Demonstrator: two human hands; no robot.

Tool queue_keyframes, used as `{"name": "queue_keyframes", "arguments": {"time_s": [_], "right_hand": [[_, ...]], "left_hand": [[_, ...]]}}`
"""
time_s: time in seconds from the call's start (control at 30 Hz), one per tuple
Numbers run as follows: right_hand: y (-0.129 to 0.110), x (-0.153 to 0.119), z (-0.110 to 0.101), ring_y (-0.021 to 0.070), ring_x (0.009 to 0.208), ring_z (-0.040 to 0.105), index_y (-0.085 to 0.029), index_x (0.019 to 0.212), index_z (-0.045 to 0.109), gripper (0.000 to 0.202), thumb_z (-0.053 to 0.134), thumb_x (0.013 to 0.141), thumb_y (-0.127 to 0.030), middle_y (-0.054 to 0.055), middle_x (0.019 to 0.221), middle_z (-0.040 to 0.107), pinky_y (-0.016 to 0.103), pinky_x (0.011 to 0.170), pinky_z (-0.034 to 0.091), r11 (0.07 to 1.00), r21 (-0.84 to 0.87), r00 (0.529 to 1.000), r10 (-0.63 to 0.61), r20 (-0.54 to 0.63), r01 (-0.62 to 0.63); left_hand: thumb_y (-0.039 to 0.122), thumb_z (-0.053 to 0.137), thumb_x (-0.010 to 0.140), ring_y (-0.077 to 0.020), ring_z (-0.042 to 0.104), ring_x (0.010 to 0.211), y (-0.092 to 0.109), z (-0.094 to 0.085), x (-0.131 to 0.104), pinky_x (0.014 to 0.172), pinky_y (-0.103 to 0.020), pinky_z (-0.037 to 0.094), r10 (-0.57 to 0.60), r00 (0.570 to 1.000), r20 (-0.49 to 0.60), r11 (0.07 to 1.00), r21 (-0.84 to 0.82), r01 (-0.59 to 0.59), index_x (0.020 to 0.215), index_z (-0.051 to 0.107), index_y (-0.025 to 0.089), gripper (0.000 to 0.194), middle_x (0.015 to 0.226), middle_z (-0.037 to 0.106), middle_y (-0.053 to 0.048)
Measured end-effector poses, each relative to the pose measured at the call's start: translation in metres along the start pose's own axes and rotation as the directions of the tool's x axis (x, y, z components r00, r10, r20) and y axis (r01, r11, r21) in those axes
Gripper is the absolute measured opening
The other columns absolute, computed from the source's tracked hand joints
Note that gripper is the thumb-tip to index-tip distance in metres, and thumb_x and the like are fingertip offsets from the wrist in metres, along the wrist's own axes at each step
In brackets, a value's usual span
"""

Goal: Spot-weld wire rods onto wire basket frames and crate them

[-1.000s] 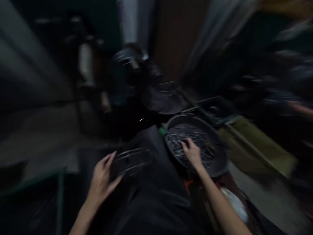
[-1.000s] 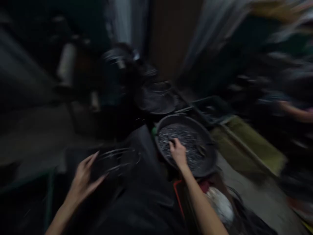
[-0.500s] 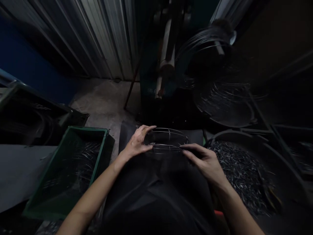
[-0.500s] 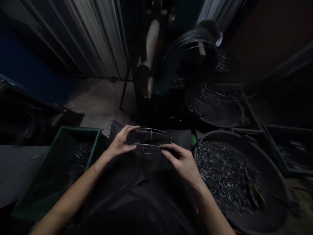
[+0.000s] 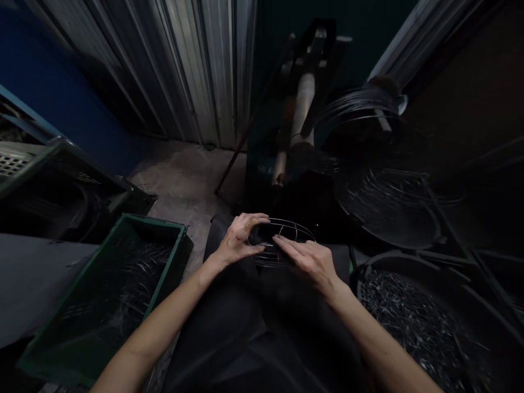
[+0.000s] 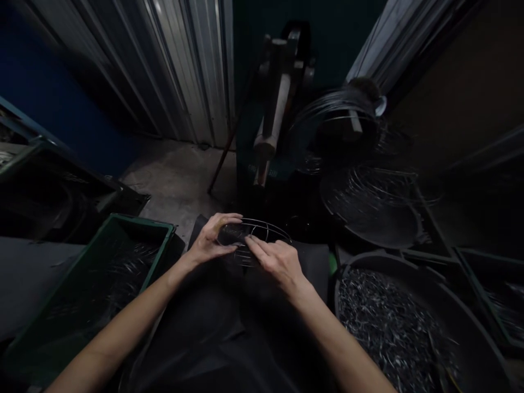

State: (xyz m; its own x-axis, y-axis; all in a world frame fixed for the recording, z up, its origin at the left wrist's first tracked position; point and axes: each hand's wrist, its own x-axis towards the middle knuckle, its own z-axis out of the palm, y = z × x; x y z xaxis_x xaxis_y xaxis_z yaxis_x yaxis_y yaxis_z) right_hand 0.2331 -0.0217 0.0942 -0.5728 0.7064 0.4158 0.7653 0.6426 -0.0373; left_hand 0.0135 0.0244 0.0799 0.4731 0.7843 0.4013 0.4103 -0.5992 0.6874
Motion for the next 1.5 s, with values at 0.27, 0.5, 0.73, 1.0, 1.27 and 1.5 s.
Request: {"name": "queue_keyframes", "arguments": {"time_s": [0.27, 0.5, 0.73, 1.0, 1.27, 1.5], "right_hand": [[0.029, 0.031, 0.005, 0.0071, 0.061, 0.059, -0.024, 0.125, 0.059, 0.040, 0.049, 0.090, -0.007, 0.002, 0.119, 0.065, 0.025, 0.058, 0.042, 0.970, -0.157, 0.963, -0.209, -0.167, 0.183], [0.046, 0.043, 0.014, 0.0067, 0.058, 0.055, -0.026, 0.122, 0.061, 0.037, 0.052, 0.090, -0.008, 0.000, 0.119, 0.065, 0.027, 0.056, 0.038, 0.964, -0.216, 0.949, -0.208, -0.236, 0.157], [0.055, 0.044, 0.020, 0.0073, 0.057, 0.053, -0.028, 0.117, 0.065, 0.034, 0.053, 0.090, -0.010, -0.002, 0.120, 0.064, 0.028, 0.056, 0.037, 0.952, -0.267, 0.947, -0.217, -0.237, 0.151], [0.059, 0.045, 0.027, 0.0074, 0.057, 0.056, -0.031, 0.118, 0.064, 0.032, 0.047, 0.095, -0.017, -0.001, 0.116, 0.066, 0.028, 0.055, 0.038, 0.988, -0.135, 0.975, -0.095, -0.200, 0.069], [0.073, 0.053, 0.036, 0.0088, 0.056, 0.054, -0.027, 0.114, 0.067, 0.030, 0.046, 0.095, -0.015, 0.002, 0.115, 0.066, 0.028, 0.055, 0.036, 0.947, -0.309, 0.963, -0.159, -0.217, 0.087], [0.077, 0.059, 0.041, 0.0090, 0.057, 0.053, -0.025, 0.114, 0.066, 0.031, 0.049, 0.093, -0.011, 0.001, 0.115, 0.067, 0.028, 0.055, 0.036, 0.926, -0.358, 0.944, -0.220, -0.248, 0.122]], "left_hand": [[0.028, 0.074, 0.072, -0.0259, 0.056, 0.112, -0.027, -0.009, 0.029, 0.096, -0.046, 0.045, 0.052, 0.996, -0.070, 0.998, -0.039, -0.055, 0.119, 0.052, 0.021, 0.052, 0.121, 0.058, -0.012], [0.029, 0.073, 0.072, -0.0255, 0.056, 0.112, -0.044, -0.003, 0.048, 0.095, -0.045, 0.046, 0.098, 0.991, -0.097, 0.995, 0.015, -0.097, 0.120, 0.051, 0.022, 0.053, 0.121, 0.057, -0.011], [0.029, 0.072, 0.074, -0.0255, 0.056, 0.111, -0.053, 0.003, 0.057, 0.094, -0.045, 0.046, 0.115, 0.989, -0.093, 0.993, 0.019, -0.114, 0.120, 0.051, 0.021, 0.051, 0.121, 0.058, -0.012], [0.031, 0.073, 0.073, -0.0251, 0.056, 0.110, -0.060, 0.007, 0.063, 0.095, -0.045, 0.045, 0.093, 0.991, -0.100, 0.996, 0.024, -0.091, 0.119, 0.052, 0.021, 0.051, 0.121, 0.058, -0.011], [0.028, 0.073, 0.073, -0.0249, 0.054, 0.113, -0.075, 0.012, 0.080, 0.096, -0.045, 0.044, 0.129, 0.983, -0.130, 0.992, -0.002, -0.130, 0.119, 0.051, 0.020, 0.052, 0.123, 0.057, -0.012], [0.023, 0.075, 0.069, -0.0255, 0.054, 0.113, -0.082, 0.011, 0.088, 0.096, -0.045, 0.043, 0.128, 0.986, -0.107, 0.991, 0.056, -0.123, 0.120, 0.052, 0.021, 0.056, 0.124, 0.057, -0.011]]}}
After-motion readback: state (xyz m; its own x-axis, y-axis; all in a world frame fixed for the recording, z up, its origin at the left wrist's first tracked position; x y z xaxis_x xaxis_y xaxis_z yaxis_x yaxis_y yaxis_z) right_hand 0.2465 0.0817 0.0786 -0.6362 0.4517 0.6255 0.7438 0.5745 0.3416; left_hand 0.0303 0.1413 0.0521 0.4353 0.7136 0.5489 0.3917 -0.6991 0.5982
